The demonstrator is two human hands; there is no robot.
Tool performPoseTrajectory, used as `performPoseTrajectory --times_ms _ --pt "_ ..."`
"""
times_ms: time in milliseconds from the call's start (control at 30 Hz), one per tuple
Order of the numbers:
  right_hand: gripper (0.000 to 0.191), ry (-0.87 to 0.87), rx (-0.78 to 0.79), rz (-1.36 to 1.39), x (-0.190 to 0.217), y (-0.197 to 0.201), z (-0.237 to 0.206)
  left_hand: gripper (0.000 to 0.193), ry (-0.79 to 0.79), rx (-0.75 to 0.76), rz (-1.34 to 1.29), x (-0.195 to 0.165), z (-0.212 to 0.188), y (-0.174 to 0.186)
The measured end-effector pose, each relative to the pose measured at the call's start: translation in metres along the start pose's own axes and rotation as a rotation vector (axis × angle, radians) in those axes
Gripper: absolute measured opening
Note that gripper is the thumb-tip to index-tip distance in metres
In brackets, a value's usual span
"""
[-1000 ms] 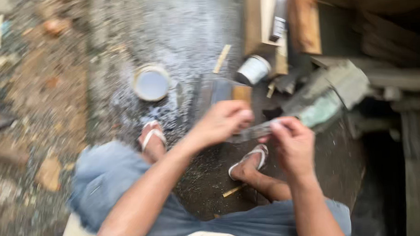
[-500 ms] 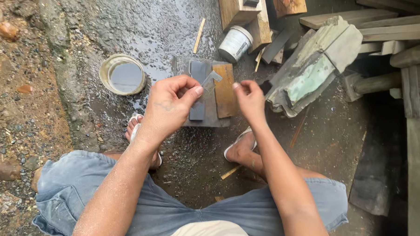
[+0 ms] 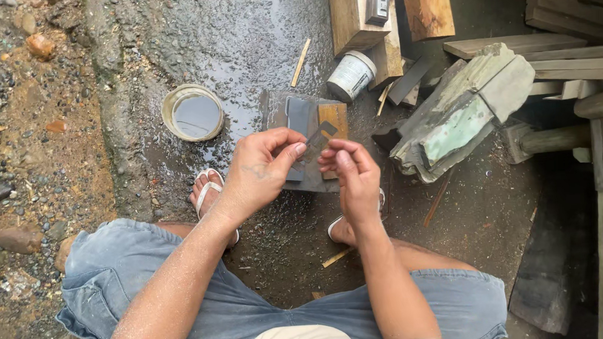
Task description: The person sits on the ground and sharpens a small metal part using multiple sharpening stones. They repeatedly rub the metal part against the stones, occasionally dipping it into a container of water to wet the surface before continuing.
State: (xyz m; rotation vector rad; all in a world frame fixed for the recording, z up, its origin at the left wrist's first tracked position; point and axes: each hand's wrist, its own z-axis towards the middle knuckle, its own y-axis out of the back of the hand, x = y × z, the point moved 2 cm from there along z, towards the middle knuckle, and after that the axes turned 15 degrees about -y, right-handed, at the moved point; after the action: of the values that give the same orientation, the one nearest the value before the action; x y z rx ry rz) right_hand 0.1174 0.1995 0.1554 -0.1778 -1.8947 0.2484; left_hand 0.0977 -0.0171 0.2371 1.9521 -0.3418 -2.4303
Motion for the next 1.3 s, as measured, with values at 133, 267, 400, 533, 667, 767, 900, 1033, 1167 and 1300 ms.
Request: performPoseTrajectory --times_ms 133,267,400,533,667,767,900,1033,1167,1300 --pt "0.028 0.069 0.058 0.103 0.018 -0.029 -0.019 0.015 -0.055 -0.003 0.050 -0.009 -0.001 -0.005" --pt "0.023 0.054 0.052 0.172 0.026 -0.041 -0.022 0.015 -0.065 -0.001 0.034 -0.012 -0.003 -0.009" --pt "0.013 -0.003 0.023 0.232 0.027 -0.042 -0.021 0.016 0.024 0.045 0.039 -0.009 -0.003 -0.013" --pt "0.010 -0.042 -0.009 0.262 0.024 -0.038 -0.021 0.016 0.068 0.076 0.029 -0.005 -0.004 -0.017" --pt "0.009 -0.065 -0.029 0.259 0.019 -0.035 -0.021 0.017 0.060 0.088 0.031 -0.004 -0.003 -0.019" --pt "0.007 -0.083 -0.039 0.290 0.014 -0.033 -0.021 0.016 0.079 0.116 0.028 -0.006 -0.003 -0.022" --pt "0.005 -0.127 -0.047 0.359 0.012 -0.029 -0.023 0.015 0.024 0.168 0.119 -0.013 -0.001 -0.029" --pt "0.006 -0.207 -0.037 0.369 0.024 -0.010 -0.035 0.014 -0.022 0.222 0.143 -0.012 -0.002 -0.038" --pt "0.009 -0.333 -0.086 0.210 0.061 0.039 -0.061 0.016 -0.093 0.204 0.205 0.013 0.002 -0.049" --pt "0.011 -0.272 -0.170 -0.225 0.117 0.107 -0.062 0.024 0.306 0.285 -0.072 0.081 0.036 -0.078"
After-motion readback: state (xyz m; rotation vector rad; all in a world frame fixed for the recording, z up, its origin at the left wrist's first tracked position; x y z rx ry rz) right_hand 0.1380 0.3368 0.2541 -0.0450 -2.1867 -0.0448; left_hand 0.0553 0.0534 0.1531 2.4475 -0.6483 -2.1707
